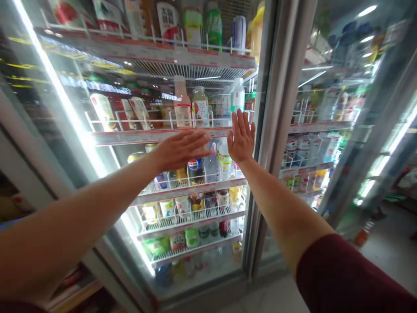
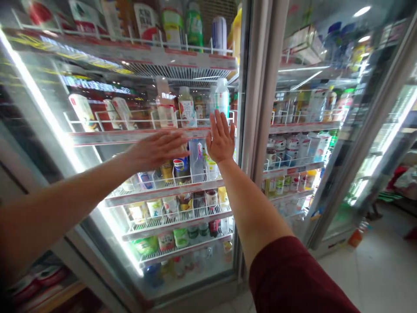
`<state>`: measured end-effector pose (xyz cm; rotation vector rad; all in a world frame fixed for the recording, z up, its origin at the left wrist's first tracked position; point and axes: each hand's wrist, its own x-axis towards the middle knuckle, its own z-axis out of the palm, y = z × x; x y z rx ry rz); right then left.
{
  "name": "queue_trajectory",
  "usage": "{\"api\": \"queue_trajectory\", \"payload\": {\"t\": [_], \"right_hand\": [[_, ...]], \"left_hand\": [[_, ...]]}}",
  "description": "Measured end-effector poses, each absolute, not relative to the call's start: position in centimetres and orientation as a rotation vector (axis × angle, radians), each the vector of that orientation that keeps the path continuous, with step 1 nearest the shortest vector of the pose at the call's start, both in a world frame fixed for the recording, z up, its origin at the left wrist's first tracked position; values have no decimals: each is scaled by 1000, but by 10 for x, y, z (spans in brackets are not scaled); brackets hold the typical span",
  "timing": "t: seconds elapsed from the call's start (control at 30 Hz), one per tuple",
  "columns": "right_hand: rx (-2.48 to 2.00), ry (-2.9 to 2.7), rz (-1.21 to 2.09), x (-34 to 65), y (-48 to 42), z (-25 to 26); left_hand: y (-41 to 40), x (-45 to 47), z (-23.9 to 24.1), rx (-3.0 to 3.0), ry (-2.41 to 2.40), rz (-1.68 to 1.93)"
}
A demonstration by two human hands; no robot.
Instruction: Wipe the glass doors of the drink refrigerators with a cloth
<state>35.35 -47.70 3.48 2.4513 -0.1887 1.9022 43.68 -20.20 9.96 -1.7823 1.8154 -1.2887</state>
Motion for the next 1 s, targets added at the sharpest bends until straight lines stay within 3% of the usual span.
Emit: {"api": "queue_trajectory", "payload": {"t": [0.17,0.33,0.4,0.53,0.63,0.8,1.0], "right_hand": [[2481,-203,1806,357,-477,36],[2437,-131,1896,361,-480,34],[2409,-148,1894,361,-481,33],[2419,-197,1851,360,-480,31],[2442,-175,1851,358,-480,32],[2404,-187,1864,360,-481,31],[2340,-111,1964,363,-484,28]], "left_hand": [[-178,437,114,-2216,1372,-1824],[-176,437,56,-1992,1834,-1408],[-173,441,54,-1908,1887,-1322],[-162,450,83,-2012,1694,-1683],[-161,449,75,-2128,1614,-1801],[-158,442,58,-1960,1906,-1276],[-156,438,89,-2238,1466,-1774]]}}
